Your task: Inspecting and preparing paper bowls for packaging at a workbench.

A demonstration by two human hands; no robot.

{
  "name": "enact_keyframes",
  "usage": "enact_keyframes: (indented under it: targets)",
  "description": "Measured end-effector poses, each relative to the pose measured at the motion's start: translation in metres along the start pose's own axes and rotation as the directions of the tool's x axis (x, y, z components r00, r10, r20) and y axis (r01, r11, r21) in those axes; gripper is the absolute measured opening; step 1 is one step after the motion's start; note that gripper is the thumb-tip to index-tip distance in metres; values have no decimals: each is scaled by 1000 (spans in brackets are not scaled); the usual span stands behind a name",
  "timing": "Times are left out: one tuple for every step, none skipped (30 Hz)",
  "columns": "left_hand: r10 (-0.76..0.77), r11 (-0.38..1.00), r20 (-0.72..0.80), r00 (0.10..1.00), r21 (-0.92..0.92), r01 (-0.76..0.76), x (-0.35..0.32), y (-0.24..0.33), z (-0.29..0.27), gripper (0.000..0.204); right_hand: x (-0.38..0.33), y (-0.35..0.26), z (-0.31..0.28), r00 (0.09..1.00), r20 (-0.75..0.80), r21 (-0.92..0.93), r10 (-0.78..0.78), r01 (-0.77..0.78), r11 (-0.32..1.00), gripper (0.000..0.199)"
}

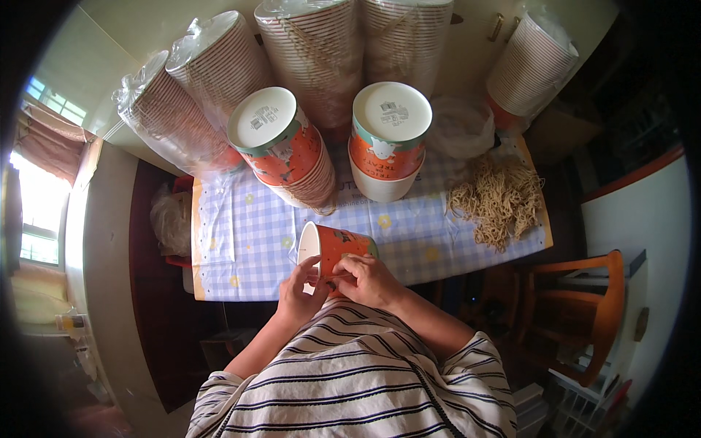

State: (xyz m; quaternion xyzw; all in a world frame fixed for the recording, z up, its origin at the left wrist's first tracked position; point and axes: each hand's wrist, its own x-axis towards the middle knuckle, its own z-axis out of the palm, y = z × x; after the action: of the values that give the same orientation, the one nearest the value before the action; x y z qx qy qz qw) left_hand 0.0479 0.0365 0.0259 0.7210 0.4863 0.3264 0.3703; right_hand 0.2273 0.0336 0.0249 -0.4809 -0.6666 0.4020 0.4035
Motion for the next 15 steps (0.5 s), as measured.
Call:
enact_keyframes:
  targets:
    - [-20, 1000, 18, 1000, -9, 20, 0, 0, 0, 50, -1, 1, 0, 1000, -1, -1, 1, -1, 1000, 12]
    - [-20, 1000, 18, 1000, -9, 20, -1, 0, -1, 50, -1, 4, -1, 999, 19, -58, -39, 40, 998, 13]
    - [33, 999, 11, 999, 4, -33, -1, 0, -1, 45, -1, 5, -1, 996, 40, -114, -77, 81, 990, 14]
    - [85, 996, 5, 996, 17, -86, -1, 0, -2, 40, -2, 6, -1, 996, 41, -114, -78, 82, 990, 14]
    - [85, 996, 4, 996, 17, -86, -1, 0, -3, 40, -2, 7, 0, 996, 49, -125, -79, 85, 989, 14]
    - [86, 996, 18, 996, 9, -86, -2, -1, -4, 36, -2, 7, 0, 995, 57, -136, -81, 88, 987, 13]
    - [86, 996, 33, 996, 2, -86, -2, -1, -4, 32, -2, 6, 0, 995, 57, -136, -81, 88, 987, 13]
    - [86, 996, 32, 996, 2, -86, -2, 0, -4, 32, -2, 6, -1, 994, 58, -145, -91, 98, 985, 13]
    - [86, 996, 32, 996, -8, -86, -2, 2, -5, 31, -2, 5, -1, 993, 58, -154, -100, 108, 982, 12]
    - [86, 996, 31, 996, -17, -86, -1, 4, -6, 30, -2, 5, -1, 993, 59, -154, -100, 108, 982, 12]
    - [86, 996, 31, 996, -16, -86, -1, 5, -6, 30, -2, 5, -1, 992, 58, -165, -108, 116, 979, 11]
    - [92, 996, 25, 995, 1, -92, -1, 5, -6, 30, -3, 5, -1, 992, 58, -176, -115, 124, 977, 11]
    - [98, 995, 19, 995, 19, -99, -1, 6, -6, 30, -3, 5, -1, 992, 58, -176, -116, 124, 977, 11]
    - [99, 995, 19, 995, 19, -99, -1, 5, -5, 30, -3, 5, 0, 992, 54, -140, -113, 119, 983, 12]
    - [102, 994, 6, 995, 23, -102, -1, 4, -4, 30, -3, 5, 1, 993, 50, -103, -109, 114, 988, 13]
